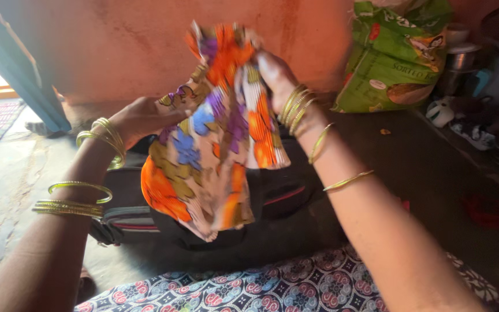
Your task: The person unloads various clothing items from a black duffel bag by hand, spreading them onto the floor and flattening them.
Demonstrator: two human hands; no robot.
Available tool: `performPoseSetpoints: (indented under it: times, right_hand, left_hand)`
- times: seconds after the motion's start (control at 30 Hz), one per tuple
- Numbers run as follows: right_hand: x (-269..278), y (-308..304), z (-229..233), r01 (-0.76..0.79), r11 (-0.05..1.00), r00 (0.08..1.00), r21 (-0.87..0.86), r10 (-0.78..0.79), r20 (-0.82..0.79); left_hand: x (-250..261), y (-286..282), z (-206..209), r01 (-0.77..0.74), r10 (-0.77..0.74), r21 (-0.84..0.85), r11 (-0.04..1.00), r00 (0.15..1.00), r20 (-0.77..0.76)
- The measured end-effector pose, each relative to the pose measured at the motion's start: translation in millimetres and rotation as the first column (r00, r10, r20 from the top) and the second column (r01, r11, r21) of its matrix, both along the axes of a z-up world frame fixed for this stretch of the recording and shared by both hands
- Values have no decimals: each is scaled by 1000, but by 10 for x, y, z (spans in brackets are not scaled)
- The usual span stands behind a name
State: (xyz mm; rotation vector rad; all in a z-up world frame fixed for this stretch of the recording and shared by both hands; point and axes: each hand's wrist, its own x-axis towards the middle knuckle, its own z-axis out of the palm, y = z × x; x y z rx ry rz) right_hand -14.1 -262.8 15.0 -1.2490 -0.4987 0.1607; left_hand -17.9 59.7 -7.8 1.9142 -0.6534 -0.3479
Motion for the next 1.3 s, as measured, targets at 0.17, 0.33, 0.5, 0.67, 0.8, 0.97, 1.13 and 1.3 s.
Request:
performPoseSetpoints:
  times: [0.17,0.33,0.5,0.67,0.8,0.97,1.13,1.3]
  right_hand:
    - [286,-164,-360,685,696,719,-216,-597,355]
    - [106,-116,-286,558,740,830,-375,-510,228]
    - [-437,224,116,451,267,849,-852,-424,316]
    - [-222,236,-162,915,-33,375,-402,-302,877]
    - [-77,137,77,889,309,426,-336,-296,855]
    - [-185,402,593,942,1,300,-336,-453,840]
    - [-331,813,691,938,120,348,-326,-345,872]
    - [-512,973,513,727,468,615,-502,-120,780]
  left_hand:
    - [253,213,-13,-346,366,-130,929,909,201]
    - [304,274,84,-456,475,-179,872,698,535]
    - [176,197,291,-587,518,-76,806,637,570]
    - [255,93,385,-655,401,29,755,496,770]
    - [814,120,456,-718,194,264,643,487,852]
    - [988,127,878,-468,-418,279,838,-224,880]
    - [234,-343,1112,-284,262,31,958,917,302]
    - [-67,-473,1127,-373,376,-71,925,926,35]
